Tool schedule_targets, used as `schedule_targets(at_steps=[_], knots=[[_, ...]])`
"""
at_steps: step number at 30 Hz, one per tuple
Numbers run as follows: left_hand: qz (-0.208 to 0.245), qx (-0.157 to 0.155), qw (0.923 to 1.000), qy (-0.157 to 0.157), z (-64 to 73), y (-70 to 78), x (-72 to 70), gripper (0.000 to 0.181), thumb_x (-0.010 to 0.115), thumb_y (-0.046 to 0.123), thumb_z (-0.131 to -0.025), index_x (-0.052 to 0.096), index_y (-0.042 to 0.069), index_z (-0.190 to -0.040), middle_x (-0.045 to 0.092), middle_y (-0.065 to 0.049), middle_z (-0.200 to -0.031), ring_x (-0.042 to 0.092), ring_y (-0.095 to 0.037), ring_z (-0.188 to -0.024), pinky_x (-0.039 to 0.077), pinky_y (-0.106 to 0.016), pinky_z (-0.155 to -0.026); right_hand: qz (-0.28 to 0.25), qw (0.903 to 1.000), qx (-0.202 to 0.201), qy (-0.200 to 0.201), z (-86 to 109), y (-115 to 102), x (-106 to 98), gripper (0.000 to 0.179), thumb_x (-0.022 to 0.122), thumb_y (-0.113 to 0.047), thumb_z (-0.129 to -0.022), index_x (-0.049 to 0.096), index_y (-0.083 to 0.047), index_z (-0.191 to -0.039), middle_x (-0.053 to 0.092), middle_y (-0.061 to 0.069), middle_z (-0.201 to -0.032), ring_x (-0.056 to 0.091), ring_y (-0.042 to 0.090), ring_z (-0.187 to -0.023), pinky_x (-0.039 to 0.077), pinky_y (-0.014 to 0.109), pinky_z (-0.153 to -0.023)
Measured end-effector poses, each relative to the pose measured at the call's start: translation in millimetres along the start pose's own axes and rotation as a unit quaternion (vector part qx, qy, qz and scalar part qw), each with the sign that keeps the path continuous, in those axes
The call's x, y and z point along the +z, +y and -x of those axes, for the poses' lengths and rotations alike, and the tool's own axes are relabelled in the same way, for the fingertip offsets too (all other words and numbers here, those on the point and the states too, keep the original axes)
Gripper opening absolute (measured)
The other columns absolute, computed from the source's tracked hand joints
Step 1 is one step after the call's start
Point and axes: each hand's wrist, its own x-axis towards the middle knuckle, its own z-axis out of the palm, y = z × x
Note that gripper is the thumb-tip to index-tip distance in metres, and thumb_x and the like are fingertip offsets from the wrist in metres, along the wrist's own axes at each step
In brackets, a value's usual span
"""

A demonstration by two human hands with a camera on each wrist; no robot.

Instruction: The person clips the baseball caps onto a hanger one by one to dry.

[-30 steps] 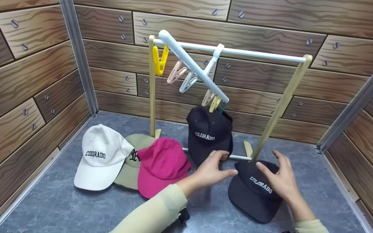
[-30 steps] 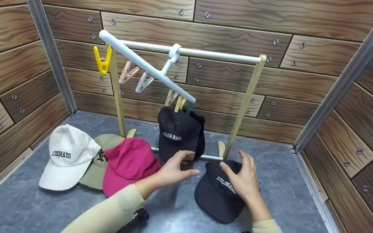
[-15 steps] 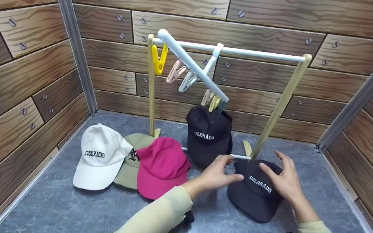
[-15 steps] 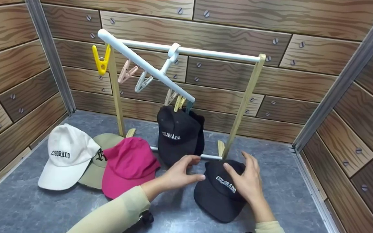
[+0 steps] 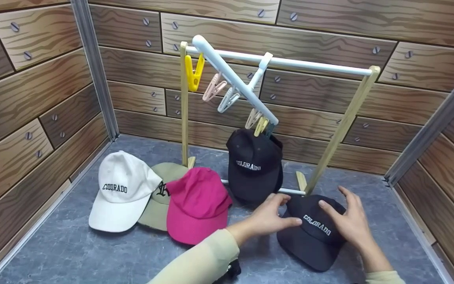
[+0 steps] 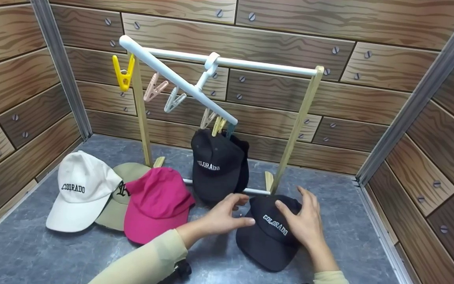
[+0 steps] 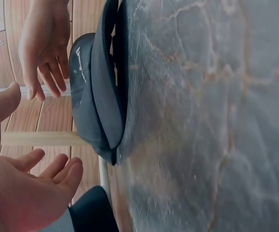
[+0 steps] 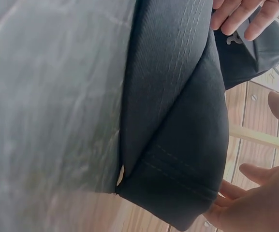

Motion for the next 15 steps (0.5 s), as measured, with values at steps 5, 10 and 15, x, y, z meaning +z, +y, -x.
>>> schedule_targets(at_steps=[5,10,15], knots=[[-0.006,-0.006,1.0000,-0.002,-2.4,1.5,5.7,0.073,0.089,0.048,-0.093,0.062,0.010,-0.149,0.062,-0.003,-0.142,0.062,-0.018,-0.136,0.049,-0.029,-0.112,0.005,0.9999,0.006,-0.007,0.1,3,-3,0.090,0.078,-0.043,-0.103,0.036,0.007,-0.166,0.036,0.038,-0.165,0.035,0.058,-0.153,0.029,0.071,-0.124],[-0.013,-0.009,0.9999,-0.001,-3.6,4.6,10.7,0.072,0.090,0.048,-0.091,0.063,0.013,-0.149,0.062,0.000,-0.145,0.061,-0.012,-0.134,0.049,-0.030,-0.112,0.007,0.9998,0.011,-0.012,0.2,5,-5,0.091,0.078,-0.045,-0.104,0.036,0.006,-0.167,0.034,0.038,-0.165,0.034,0.058,-0.154,0.027,0.072,-0.124],[-0.029,0.000,0.9996,-0.003,-4.8,6.8,15.4,0.074,0.090,0.047,-0.091,0.063,0.010,-0.149,0.063,0.000,-0.141,0.060,-0.011,-0.130,0.048,-0.029,-0.112,0.007,0.9997,0.016,-0.015,-0.7,8,-8,0.090,0.077,-0.045,-0.104,0.037,0.005,-0.167,0.034,0.038,-0.166,0.033,0.057,-0.154,0.027,0.071,-0.124]])
